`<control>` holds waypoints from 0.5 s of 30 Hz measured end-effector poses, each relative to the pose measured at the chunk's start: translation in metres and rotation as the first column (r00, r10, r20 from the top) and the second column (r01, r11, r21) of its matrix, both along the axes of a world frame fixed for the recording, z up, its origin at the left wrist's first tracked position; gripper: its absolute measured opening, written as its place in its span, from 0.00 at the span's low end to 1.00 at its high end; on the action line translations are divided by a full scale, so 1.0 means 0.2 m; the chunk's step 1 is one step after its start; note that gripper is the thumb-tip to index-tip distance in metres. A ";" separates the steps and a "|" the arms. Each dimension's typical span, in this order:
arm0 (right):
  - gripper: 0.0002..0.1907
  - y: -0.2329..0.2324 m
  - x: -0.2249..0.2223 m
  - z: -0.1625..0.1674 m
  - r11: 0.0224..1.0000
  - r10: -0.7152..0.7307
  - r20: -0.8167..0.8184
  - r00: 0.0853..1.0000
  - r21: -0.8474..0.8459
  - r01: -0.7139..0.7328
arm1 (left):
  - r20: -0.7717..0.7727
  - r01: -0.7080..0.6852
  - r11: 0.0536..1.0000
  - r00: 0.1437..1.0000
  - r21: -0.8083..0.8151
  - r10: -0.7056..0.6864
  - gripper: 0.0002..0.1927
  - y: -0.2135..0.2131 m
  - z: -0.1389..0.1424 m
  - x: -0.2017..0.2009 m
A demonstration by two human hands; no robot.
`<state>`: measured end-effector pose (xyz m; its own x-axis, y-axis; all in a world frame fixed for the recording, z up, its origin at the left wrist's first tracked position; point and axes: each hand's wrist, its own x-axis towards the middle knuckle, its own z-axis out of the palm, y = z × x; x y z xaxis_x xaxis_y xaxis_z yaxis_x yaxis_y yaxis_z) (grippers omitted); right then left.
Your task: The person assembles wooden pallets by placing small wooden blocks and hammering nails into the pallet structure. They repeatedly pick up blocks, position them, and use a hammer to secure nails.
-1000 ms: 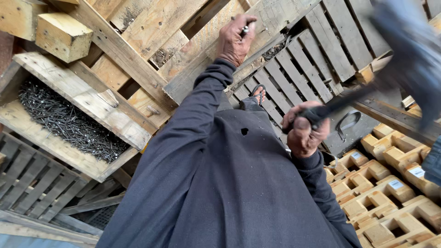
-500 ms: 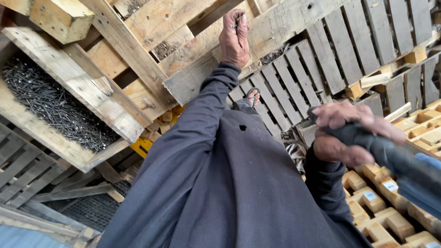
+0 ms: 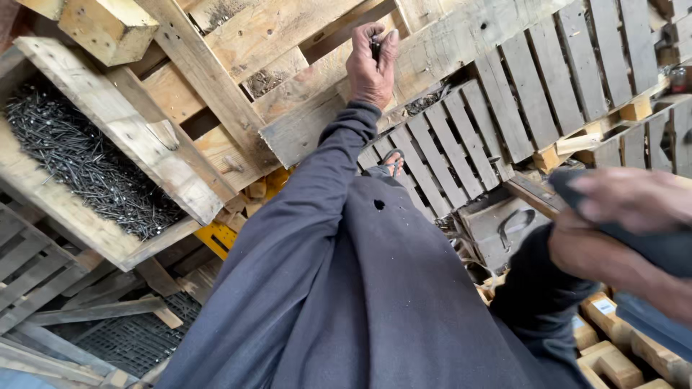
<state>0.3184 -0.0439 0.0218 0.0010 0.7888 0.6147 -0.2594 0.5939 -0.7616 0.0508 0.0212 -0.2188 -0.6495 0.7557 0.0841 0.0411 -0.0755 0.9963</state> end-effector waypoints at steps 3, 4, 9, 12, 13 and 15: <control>0.21 -0.02 -0.10 -0.17 0.998 0.055 0.072 0.996 0.026 -0.057 | -0.061 0.031 0.996 0.998 0.088 -0.026 0.07 -0.03 -0.01 -0.01; 0.20 -0.06 -0.17 -0.30 0.993 0.070 0.351 0.934 -0.111 -0.032 | -0.049 0.023 0.999 0.999 0.029 -0.022 0.07 -0.04 -0.01 -0.01; 0.17 -0.17 -0.15 -0.45 0.576 0.333 0.665 0.668 -0.704 0.414 | -0.135 0.035 0.996 0.991 0.081 -0.024 0.08 -0.04 0.01 0.00; 0.18 -0.19 -0.08 -0.35 0.770 0.128 0.462 0.877 -0.604 0.206 | -0.235 -0.037 0.997 0.971 0.070 0.052 0.09 -0.02 -0.01 -0.01; 0.19 -0.19 -0.08 -0.34 0.866 0.084 0.348 0.934 -0.489 0.105 | -0.273 -0.027 0.995 0.961 0.098 0.053 0.09 -0.01 -0.02 -0.01; 0.21 -0.20 -0.11 -0.36 0.921 -0.009 0.293 0.956 -0.370 0.122 | -0.316 -0.008 0.993 0.948 0.120 0.046 0.10 -0.01 -0.04 0.00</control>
<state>0.2965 -0.0833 -0.0495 -0.0670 0.9660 0.2499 0.0277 0.2521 -0.9673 0.0503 0.0195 -0.2261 -0.5946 0.7111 0.3752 0.3580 -0.1837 0.9155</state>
